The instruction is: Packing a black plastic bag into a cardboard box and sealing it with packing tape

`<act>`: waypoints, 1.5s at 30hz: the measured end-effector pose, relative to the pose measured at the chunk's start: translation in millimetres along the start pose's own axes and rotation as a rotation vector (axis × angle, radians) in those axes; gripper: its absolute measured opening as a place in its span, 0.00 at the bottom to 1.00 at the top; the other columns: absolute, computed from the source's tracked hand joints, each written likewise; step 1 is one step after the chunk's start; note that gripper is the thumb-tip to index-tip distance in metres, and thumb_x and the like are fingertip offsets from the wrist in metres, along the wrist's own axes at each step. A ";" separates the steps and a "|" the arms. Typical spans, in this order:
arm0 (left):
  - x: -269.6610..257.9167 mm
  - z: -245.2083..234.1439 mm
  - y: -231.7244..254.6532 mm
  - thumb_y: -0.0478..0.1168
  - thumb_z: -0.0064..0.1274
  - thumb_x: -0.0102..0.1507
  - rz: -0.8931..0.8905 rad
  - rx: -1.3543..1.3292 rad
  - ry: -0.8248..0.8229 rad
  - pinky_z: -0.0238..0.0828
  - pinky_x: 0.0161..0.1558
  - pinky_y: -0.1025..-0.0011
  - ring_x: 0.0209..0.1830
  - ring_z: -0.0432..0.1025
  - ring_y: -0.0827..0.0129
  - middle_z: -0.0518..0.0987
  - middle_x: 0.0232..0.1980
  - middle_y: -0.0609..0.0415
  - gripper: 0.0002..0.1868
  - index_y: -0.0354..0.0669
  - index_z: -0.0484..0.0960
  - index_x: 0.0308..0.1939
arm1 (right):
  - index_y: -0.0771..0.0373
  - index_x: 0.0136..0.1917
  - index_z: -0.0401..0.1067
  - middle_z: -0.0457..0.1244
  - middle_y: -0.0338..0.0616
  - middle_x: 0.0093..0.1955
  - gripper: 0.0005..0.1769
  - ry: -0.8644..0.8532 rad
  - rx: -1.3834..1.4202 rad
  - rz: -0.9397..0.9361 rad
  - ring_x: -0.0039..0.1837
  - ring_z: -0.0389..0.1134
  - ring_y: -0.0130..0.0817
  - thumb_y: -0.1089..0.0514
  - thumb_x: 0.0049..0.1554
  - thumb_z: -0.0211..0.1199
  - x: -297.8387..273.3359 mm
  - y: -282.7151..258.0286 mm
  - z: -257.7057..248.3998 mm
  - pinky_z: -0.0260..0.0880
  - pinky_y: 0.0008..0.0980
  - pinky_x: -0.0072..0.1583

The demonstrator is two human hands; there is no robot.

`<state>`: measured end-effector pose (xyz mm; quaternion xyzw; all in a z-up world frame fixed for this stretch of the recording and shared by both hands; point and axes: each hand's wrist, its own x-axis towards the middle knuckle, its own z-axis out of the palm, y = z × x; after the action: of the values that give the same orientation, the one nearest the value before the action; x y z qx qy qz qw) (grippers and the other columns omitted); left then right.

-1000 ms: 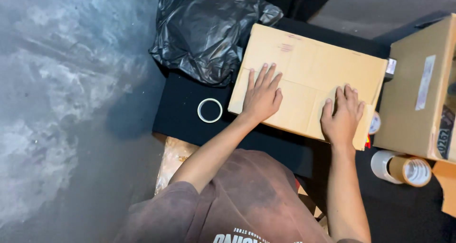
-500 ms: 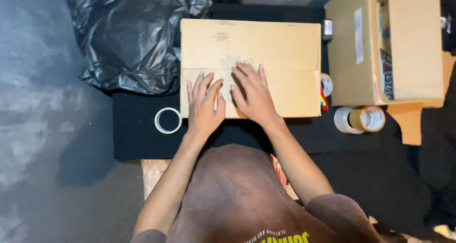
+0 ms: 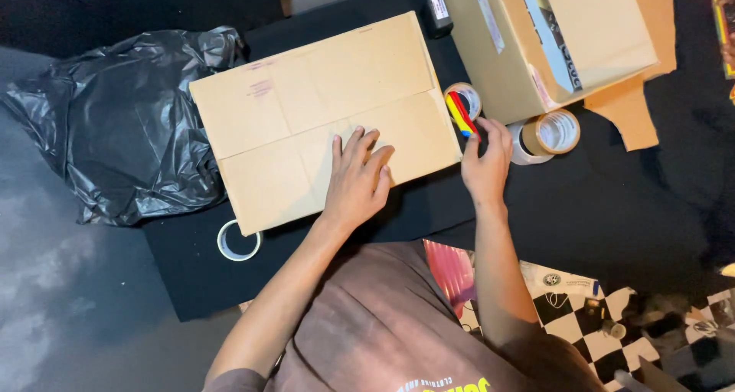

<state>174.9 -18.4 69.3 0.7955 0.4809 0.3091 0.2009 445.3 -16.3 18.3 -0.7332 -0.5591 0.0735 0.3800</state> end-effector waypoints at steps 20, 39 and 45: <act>5.5 10.1 1.8 0.39 0.48 0.65 -0.034 0.001 0.022 0.38 0.73 0.33 0.73 0.59 0.46 0.69 0.64 0.49 0.14 0.47 0.80 0.54 | 0.50 0.62 0.73 0.65 0.38 0.59 0.18 0.163 -0.581 0.339 0.71 0.50 0.44 0.54 0.58 0.64 7.1 136.6 -23.5 0.36 0.63 0.67; -10.6 -142.4 67.1 0.42 0.48 0.71 -0.177 -1.009 0.310 0.68 0.63 0.56 0.57 0.70 0.71 0.80 0.50 0.52 0.14 0.39 0.81 0.56 | 0.75 0.52 0.67 0.61 0.57 0.53 0.08 -0.223 0.996 -0.485 0.67 0.61 0.57 0.64 0.62 0.56 -36.2 -232.6 -19.8 0.59 0.53 0.71; -41.5 -188.9 47.9 0.36 0.47 0.70 -0.035 -0.687 0.379 0.66 0.62 0.47 0.54 0.74 0.41 0.79 0.45 0.42 0.10 0.34 0.82 0.49 | 0.76 0.60 0.63 0.58 0.60 0.60 0.17 -0.455 1.109 -0.583 0.73 0.57 0.58 0.62 0.62 0.58 -39.0 -260.1 -5.3 0.57 0.53 0.74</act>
<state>61.8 -73.0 224.0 0.6022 0.3915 0.5902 0.3684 235.2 -30.7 175.8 -0.2142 -0.6801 0.3973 0.5776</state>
